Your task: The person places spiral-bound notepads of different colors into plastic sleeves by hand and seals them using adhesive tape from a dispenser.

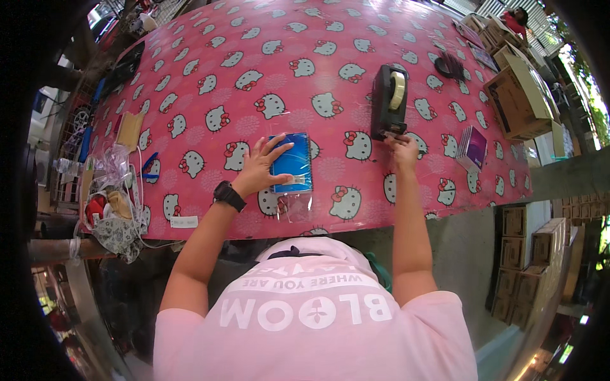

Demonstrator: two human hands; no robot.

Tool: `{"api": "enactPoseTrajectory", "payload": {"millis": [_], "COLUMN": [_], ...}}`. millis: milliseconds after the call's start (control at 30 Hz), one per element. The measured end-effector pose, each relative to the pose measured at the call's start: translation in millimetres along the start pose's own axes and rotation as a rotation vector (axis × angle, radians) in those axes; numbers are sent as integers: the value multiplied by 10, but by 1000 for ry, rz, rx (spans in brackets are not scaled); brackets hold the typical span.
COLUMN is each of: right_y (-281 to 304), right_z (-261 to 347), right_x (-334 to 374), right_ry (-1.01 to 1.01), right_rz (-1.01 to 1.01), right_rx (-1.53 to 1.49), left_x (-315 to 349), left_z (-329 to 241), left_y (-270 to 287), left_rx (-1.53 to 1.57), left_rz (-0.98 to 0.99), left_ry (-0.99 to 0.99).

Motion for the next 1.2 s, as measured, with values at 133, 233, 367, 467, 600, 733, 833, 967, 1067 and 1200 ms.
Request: {"api": "enactPoseTrajectory", "payload": {"millis": [133, 233, 367, 467, 600, 733, 833, 967, 1067, 1200], "right_y": [167, -608, -1907, -2236, -2006, -1567, -1521, -1454, -1457, -1675], "right_z": [91, 431, 1137, 1002, 848, 599, 248, 582, 1002, 1233], "right_x": [185, 646, 1499, 1544, 1441, 1330, 1665, 1862, 1849, 1722], "right_ry": [146, 26, -48, 239, 372, 201, 98, 158, 532, 534], "right_rz": [-99, 337, 876, 799, 624, 768, 863, 937, 796, 806], "right_rx": [586, -56, -47, 562, 1159, 807, 201, 48, 153, -77], "left_x": [8, -12, -25, -56, -36, 247, 551, 782, 708, 407], "left_z": [16, 25, 16, -1, -25, 191, 290, 108, -123, -49], "left_y": [19, 27, 42, 25, 77, 197, -300, -82, 350, 296], "left_rx": [2, -2, 24, 53, 50, 374, 1006, 1398, 665, 576], "left_rz": [2, -11, 1, -1, -54, -446, -352, -178, -302, -504], "left_ry": [18, 42, 31, 22, 2, -26, 34, 158, -45, -108]}}
Point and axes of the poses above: each hand's wrist, its own x-axis away from the middle knuckle, its own y-axis out of the back of the hand, z = x × y, the point moved 10 cm from there along -x, towards the middle knuckle
